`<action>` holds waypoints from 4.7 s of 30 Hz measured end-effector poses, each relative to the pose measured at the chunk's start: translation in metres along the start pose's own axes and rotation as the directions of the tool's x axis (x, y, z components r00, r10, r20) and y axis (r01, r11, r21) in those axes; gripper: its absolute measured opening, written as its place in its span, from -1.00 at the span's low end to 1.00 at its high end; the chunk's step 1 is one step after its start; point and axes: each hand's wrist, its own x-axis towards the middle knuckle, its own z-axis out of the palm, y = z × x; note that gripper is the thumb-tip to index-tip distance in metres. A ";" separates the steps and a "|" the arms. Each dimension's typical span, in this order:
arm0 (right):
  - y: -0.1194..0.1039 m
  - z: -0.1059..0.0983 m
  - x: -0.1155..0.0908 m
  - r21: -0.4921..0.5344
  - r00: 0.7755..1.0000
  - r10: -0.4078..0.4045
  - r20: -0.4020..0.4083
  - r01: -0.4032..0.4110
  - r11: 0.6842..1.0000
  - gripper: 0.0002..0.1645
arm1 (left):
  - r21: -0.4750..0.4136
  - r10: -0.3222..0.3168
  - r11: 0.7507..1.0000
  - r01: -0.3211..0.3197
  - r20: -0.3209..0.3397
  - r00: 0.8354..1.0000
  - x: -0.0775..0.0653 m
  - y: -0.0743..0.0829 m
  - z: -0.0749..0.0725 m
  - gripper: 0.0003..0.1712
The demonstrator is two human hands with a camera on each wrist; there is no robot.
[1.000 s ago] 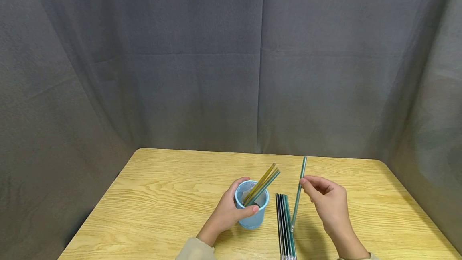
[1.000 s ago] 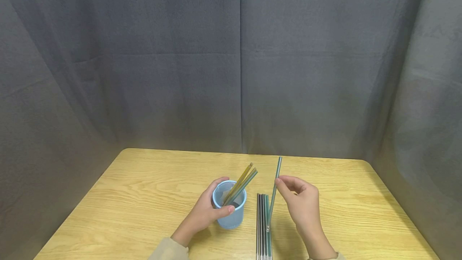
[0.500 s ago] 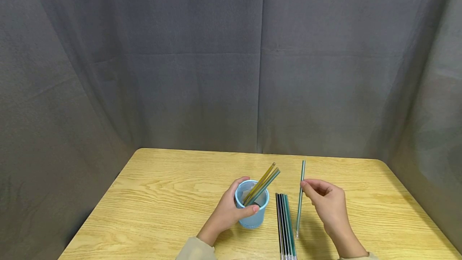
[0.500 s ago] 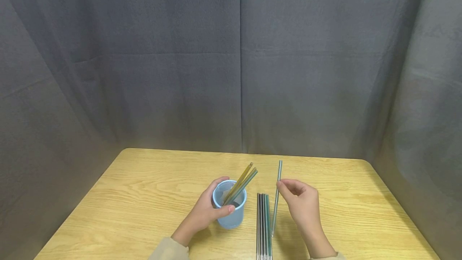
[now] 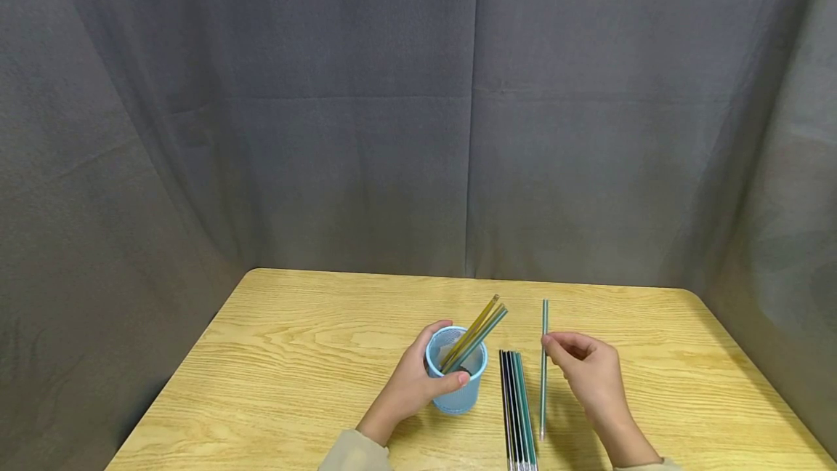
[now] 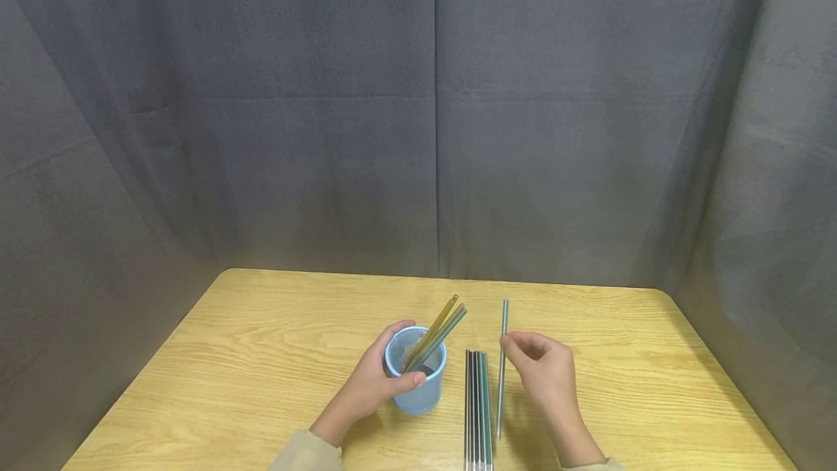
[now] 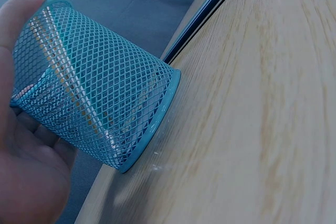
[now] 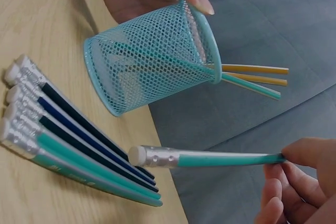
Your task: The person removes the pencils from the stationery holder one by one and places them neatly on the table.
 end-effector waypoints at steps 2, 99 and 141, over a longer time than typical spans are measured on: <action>0.002 0.001 0.001 -0.007 1.000 0.005 0.001 -0.005 1.000 -0.53 | -0.003 0.000 1.000 0.000 0.003 1.000 0.000 0.000 0.000 -0.10; 0.054 0.022 0.006 -0.241 0.987 0.079 0.139 -0.043 0.970 -0.80 | 0.004 0.010 1.000 -0.010 -0.004 1.000 -0.001 0.001 0.000 -0.09; 0.051 0.021 0.006 -0.375 0.987 0.021 0.160 0.041 0.926 -0.85 | 0.005 0.004 1.000 -0.004 -0.001 1.000 0.000 0.001 -0.001 -0.10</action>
